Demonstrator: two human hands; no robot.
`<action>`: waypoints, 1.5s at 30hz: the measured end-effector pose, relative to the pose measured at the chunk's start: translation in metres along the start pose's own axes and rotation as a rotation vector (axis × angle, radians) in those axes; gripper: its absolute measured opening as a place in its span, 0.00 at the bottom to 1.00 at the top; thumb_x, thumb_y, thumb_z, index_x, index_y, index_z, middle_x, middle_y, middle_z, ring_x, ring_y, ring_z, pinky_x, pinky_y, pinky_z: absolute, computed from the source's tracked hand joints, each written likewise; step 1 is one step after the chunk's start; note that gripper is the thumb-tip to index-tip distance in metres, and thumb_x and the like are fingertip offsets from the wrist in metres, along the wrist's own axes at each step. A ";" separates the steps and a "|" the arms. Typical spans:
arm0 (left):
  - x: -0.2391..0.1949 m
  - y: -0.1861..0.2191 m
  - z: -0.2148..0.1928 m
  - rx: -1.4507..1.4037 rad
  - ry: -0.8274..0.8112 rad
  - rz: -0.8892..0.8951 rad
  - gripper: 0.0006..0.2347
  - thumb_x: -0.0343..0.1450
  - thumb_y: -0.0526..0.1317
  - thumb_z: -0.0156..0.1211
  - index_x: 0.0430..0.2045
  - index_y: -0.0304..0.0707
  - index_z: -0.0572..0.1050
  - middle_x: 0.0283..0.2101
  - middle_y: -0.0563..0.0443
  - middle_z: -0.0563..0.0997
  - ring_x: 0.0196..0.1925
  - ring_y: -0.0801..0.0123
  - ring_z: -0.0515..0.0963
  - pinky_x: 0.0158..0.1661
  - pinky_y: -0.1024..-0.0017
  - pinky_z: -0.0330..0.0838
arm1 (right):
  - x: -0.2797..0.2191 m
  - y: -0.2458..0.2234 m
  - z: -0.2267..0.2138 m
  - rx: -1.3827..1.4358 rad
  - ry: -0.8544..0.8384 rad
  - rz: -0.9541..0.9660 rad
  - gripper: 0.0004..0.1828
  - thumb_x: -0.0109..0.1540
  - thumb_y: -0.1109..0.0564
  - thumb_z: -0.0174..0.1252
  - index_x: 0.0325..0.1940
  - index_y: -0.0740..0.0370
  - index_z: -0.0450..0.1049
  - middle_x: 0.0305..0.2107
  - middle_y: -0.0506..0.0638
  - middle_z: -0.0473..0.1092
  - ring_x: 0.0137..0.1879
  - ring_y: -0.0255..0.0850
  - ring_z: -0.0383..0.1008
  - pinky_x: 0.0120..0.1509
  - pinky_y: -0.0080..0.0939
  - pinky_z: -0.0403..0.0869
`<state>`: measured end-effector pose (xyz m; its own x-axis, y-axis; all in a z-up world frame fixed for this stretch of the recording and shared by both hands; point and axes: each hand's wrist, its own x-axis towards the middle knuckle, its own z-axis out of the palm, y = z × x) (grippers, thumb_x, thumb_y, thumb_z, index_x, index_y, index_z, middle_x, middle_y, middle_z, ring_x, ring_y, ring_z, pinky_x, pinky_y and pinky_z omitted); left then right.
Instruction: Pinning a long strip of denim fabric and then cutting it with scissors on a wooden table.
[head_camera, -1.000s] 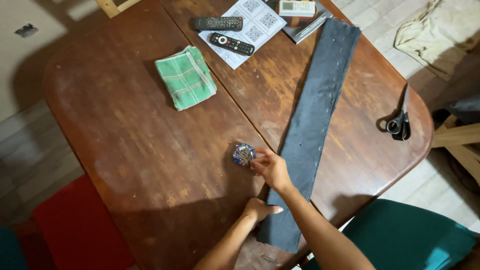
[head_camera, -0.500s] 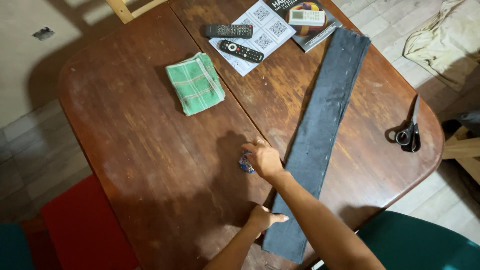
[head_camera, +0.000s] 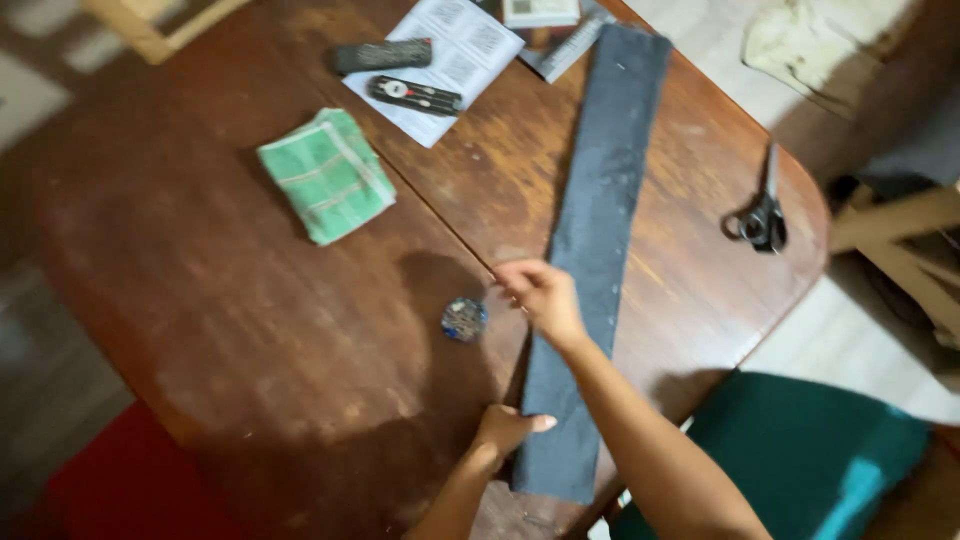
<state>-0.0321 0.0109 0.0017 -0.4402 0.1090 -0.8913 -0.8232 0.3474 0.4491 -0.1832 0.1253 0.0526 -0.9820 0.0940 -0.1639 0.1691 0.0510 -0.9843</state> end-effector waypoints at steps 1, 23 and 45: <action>0.013 -0.007 0.002 0.016 -0.016 -0.006 0.19 0.52 0.49 0.76 0.27 0.34 0.85 0.28 0.58 0.83 0.31 0.80 0.78 0.28 0.73 0.69 | -0.013 0.011 -0.023 -0.001 0.021 0.011 0.06 0.64 0.59 0.59 0.41 0.59 0.82 0.29 0.48 0.79 0.29 0.31 0.75 0.29 0.31 0.73; -0.016 0.055 0.002 -0.338 -0.108 0.011 0.14 0.59 0.36 0.71 0.36 0.29 0.82 0.39 0.44 0.85 0.40 0.65 0.81 0.44 0.70 0.73 | -0.229 0.092 -0.033 0.386 0.539 0.240 0.08 0.61 0.61 0.62 0.41 0.70 0.80 0.31 0.57 0.79 0.37 0.41 0.80 0.45 0.38 0.81; -0.047 0.070 0.009 -0.037 -0.133 -0.116 0.21 0.59 0.44 0.70 0.42 0.32 0.80 0.46 0.49 0.85 0.52 0.68 0.80 0.57 0.73 0.65 | -0.251 0.082 -0.030 0.305 0.505 0.266 0.07 0.60 0.61 0.62 0.39 0.68 0.81 0.33 0.54 0.80 0.38 0.38 0.79 0.48 0.35 0.81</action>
<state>-0.0663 0.0382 0.0747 -0.2921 0.1932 -0.9367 -0.8794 0.3308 0.3424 0.0801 0.1360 0.0154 -0.7367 0.5243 -0.4271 0.2969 -0.3166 -0.9009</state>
